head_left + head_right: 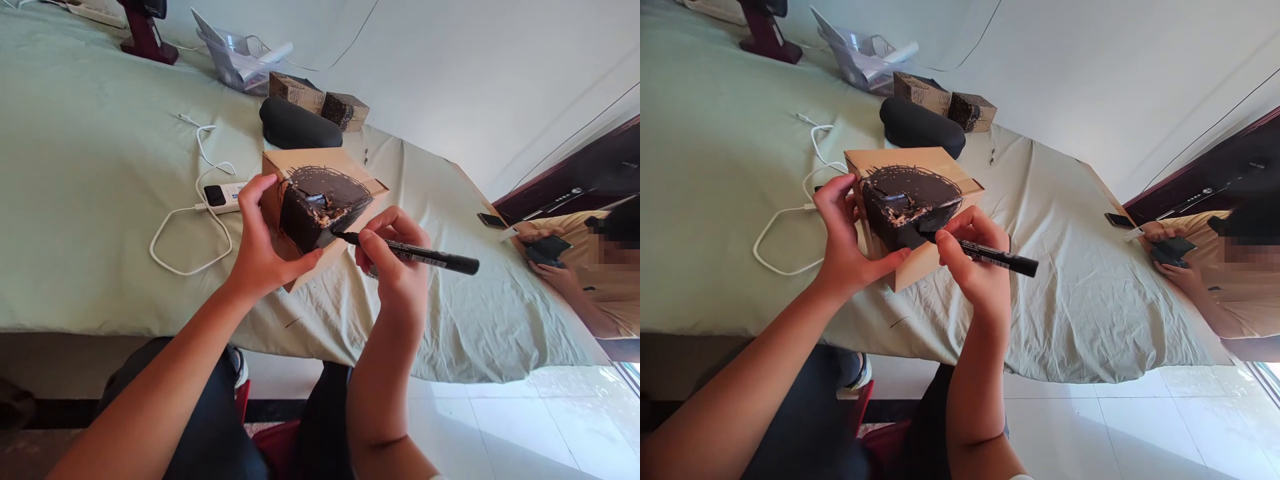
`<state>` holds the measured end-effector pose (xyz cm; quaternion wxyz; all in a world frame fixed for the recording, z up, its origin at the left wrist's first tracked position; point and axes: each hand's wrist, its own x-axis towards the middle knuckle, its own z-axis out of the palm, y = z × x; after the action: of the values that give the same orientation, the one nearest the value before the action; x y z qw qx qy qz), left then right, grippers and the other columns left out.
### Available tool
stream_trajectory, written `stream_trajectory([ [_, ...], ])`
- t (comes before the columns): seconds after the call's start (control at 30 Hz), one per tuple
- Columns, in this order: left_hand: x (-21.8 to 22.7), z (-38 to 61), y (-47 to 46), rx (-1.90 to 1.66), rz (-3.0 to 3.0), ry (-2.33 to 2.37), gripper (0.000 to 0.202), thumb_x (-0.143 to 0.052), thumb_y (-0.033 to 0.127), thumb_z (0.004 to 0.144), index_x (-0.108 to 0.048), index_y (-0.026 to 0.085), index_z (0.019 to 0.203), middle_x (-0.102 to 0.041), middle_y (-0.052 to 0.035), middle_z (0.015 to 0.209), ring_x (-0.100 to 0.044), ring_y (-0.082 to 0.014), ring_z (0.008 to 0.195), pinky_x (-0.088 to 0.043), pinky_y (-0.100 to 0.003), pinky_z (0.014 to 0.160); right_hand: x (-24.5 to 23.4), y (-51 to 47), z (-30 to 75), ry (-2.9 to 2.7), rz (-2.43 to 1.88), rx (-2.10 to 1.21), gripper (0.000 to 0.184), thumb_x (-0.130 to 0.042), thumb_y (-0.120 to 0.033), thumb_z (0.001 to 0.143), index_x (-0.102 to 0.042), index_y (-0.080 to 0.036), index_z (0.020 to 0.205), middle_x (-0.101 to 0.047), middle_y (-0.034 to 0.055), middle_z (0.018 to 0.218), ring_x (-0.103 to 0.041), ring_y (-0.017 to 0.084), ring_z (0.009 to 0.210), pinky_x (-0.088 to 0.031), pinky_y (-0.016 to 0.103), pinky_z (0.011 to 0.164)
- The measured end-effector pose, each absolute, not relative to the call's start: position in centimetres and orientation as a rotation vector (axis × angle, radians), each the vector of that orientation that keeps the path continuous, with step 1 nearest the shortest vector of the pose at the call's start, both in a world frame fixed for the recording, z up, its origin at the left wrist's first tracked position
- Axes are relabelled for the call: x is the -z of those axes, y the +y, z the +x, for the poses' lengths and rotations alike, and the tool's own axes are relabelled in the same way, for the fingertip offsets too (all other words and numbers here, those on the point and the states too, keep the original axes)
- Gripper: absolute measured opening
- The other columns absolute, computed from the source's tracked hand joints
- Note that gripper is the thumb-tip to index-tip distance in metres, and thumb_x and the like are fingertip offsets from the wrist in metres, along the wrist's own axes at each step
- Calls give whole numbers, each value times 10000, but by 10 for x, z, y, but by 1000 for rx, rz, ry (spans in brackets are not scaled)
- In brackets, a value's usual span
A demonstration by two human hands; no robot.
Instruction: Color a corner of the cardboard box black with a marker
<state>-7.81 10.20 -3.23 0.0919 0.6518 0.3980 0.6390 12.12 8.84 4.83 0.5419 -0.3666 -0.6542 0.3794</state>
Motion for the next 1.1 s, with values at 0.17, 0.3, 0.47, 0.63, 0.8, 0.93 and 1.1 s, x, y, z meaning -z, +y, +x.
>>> stream_trajectory([
  [0.17, 31, -76, 99, -1883, 1947, 1241, 968, -765, 749, 821, -262, 338, 1538, -384, -107, 1571, -461, -348, 1513, -496, -608, 1199, -51, 83, 122, -1683, -823, -954, 221, -773, -359, 922, -617, -229, 836, -668, -54, 629, -551, 89, 495, -412, 215, 478],
  [0.3, 35, -74, 101, -1872, 1960, 1256, 910, -734, 721, 856, -262, 356, 1543, -370, -95, 1564, -434, -354, 1535, -497, -616, 1183, -53, 80, 120, -1538, -658, -788, 316, -712, -560, 963, -607, -264, 929, -654, -53, 634, -519, 103, 438, -404, 243, 448],
  [0.47, 48, -79, 112, -1922, 2000, 1204, 1083, -850, 712, 719, -234, 376, 1544, -327, -138, 1583, -387, -406, 1537, -464, -651, 1194, -45, 100, 144, -1247, -722, -412, 258, -530, -507, 1053, -593, -266, 984, -726, -12, 765, -580, 127, 518, -429, 262, 524],
  [0.63, 58, -87, 122, -1953, 1958, 1301, 1181, -925, 635, 653, -196, 377, 1546, -310, -150, 1601, -406, -404, 1503, -432, -631, 1202, 2, 132, 185, -1652, -1327, -320, 212, -685, -280, 862, -646, -234, 1065, -744, 27, 935, -657, 192, 819, -494, 320, 762],
  [0.8, 66, -90, 132, -1981, 1948, 1312, 1207, -932, 624, 640, -194, 365, 1558, -298, -166, 1616, -382, -406, 1524, -409, -641, 1214, 44, 139, 194, -2011, -1625, -292, 444, -528, -162, 810, -570, -233, 1246, -704, 129, 1184, -628, 295, 1093, -441, 444, 946],
  [0.93, 70, -91, 138, -2006, 1939, 1319, 1223, -927, 637, 641, -186, 349, 1571, -306, -177, 1616, -390, -407, 1524, -398, -653, 1220, 57, 140, 186, -2123, -1709, -330, 589, -474, -100, 738, -530, -216, 1312, -660, 155, 1223, -607, 328, 1141, -403, 490, 979],
  [1.1, 73, -96, 142, -2010, 1947, 1254, 1175, -895, 595, 719, -188, 318, 1615, -311, -201, 1642, -398, -403, 1535, -399, -671, 1230, 57, 148, 181, -1964, -1518, -415, 559, -499, -129, 735, -494, -216, 1287, -636, 125, 1198, -613, 250, 1023, -472, 457, 981],
])
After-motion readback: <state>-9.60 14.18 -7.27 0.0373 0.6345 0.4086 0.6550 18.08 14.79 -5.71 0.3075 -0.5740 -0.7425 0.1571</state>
